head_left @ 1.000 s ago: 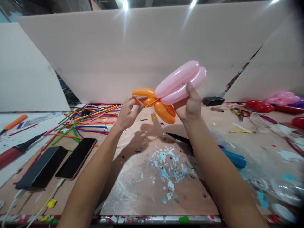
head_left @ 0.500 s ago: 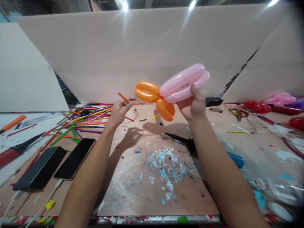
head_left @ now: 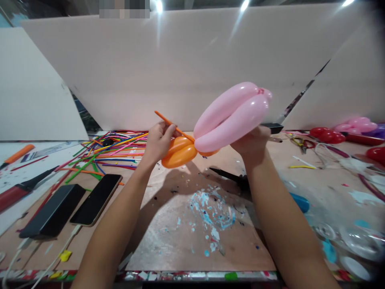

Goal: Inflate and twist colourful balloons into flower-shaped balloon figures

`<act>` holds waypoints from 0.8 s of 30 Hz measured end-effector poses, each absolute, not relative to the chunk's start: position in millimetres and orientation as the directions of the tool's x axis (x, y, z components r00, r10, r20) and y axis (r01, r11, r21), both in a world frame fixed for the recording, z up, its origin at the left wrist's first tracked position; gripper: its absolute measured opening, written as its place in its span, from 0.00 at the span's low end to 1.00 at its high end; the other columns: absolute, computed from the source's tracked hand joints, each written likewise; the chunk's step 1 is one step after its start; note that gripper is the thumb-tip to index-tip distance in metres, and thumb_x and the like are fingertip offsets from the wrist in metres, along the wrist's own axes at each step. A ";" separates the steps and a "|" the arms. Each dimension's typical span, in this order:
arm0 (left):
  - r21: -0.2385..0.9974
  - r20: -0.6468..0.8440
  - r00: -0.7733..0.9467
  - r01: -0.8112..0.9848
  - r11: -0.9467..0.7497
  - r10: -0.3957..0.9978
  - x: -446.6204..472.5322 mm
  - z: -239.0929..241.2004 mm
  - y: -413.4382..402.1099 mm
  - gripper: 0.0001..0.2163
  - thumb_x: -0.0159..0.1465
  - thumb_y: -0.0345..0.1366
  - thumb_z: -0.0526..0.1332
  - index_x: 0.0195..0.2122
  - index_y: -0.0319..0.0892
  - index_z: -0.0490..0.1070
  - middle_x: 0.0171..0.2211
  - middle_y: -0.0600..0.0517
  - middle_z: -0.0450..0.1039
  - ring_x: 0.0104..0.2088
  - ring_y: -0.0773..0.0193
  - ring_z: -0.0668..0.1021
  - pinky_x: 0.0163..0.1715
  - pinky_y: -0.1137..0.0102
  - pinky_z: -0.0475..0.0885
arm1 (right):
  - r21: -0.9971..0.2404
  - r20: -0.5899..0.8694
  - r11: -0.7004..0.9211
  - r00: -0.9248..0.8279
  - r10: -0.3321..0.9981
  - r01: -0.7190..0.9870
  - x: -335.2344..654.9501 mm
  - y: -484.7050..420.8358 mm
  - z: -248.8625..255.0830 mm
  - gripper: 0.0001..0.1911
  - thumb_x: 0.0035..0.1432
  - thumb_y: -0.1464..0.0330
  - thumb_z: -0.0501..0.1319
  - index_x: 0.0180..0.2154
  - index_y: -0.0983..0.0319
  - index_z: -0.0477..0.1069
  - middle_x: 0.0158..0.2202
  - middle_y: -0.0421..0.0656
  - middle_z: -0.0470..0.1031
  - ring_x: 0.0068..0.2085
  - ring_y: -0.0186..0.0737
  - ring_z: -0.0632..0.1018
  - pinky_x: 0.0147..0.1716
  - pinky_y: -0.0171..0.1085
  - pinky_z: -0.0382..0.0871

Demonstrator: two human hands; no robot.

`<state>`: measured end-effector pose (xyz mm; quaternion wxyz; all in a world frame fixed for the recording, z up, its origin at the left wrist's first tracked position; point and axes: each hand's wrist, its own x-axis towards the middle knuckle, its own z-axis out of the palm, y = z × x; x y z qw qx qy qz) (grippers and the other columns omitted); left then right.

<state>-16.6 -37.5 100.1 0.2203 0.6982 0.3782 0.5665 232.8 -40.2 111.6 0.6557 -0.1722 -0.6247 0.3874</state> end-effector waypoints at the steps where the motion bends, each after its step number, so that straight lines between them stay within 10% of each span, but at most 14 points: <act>1: 0.803 0.568 0.033 0.198 -0.562 0.822 -18.5 99.5 -34.4 0.10 0.65 0.40 0.57 0.34 0.39 0.70 0.29 0.49 0.77 0.24 0.67 0.77 0.27 0.72 0.72 | -0.694 0.701 0.655 -0.073 0.709 -0.299 235.0 -40.7 111.9 0.18 0.39 0.49 0.68 0.29 0.53 0.73 0.32 0.39 0.77 0.47 0.53 0.77 0.45 0.50 0.74; 5: 0.808 0.550 0.029 0.235 -0.540 0.835 -20.9 102.3 -36.1 0.11 0.62 0.42 0.61 0.31 0.38 0.72 0.28 0.49 0.77 0.20 0.70 0.74 0.20 0.74 0.68 | -0.698 0.707 0.666 -0.106 0.699 -0.265 233.7 -42.3 114.3 0.23 0.39 0.46 0.67 0.32 0.54 0.74 0.36 0.41 0.78 0.50 0.55 0.76 0.47 0.53 0.73; 12: 0.421 0.780 0.307 0.389 -0.819 0.546 -4.9 107.7 -61.8 0.08 0.62 0.31 0.59 0.39 0.42 0.77 0.37 0.49 0.80 0.34 0.66 0.77 0.32 0.72 0.69 | -0.658 0.753 0.749 -0.078 0.653 -0.085 207.6 -37.6 109.4 0.36 0.40 0.48 0.70 0.50 0.54 0.66 0.46 0.44 0.75 0.51 0.50 0.75 0.45 0.46 0.75; 18: 0.656 0.677 0.158 0.314 -0.686 0.719 -2.6 104.3 -58.9 0.06 0.58 0.33 0.64 0.35 0.39 0.76 0.30 0.51 0.79 0.27 0.68 0.76 0.26 0.74 0.66 | -0.551 0.793 0.818 -0.201 0.575 0.163 193.6 -43.2 102.7 0.38 0.52 0.48 0.64 0.59 0.53 0.54 0.52 0.47 0.68 0.49 0.49 0.75 0.43 0.47 0.75; 24: 0.580 0.675 0.282 0.369 -0.726 0.682 0.7 101.9 -60.0 0.09 0.60 0.29 0.58 0.33 0.39 0.79 0.28 0.53 0.78 0.26 0.68 0.73 0.28 0.73 0.66 | -0.279 0.936 0.859 -0.076 0.342 0.429 181.0 -45.3 101.1 0.28 0.59 0.60 0.61 0.57 0.50 0.52 0.61 0.49 0.54 0.61 0.52 0.64 0.55 0.56 0.66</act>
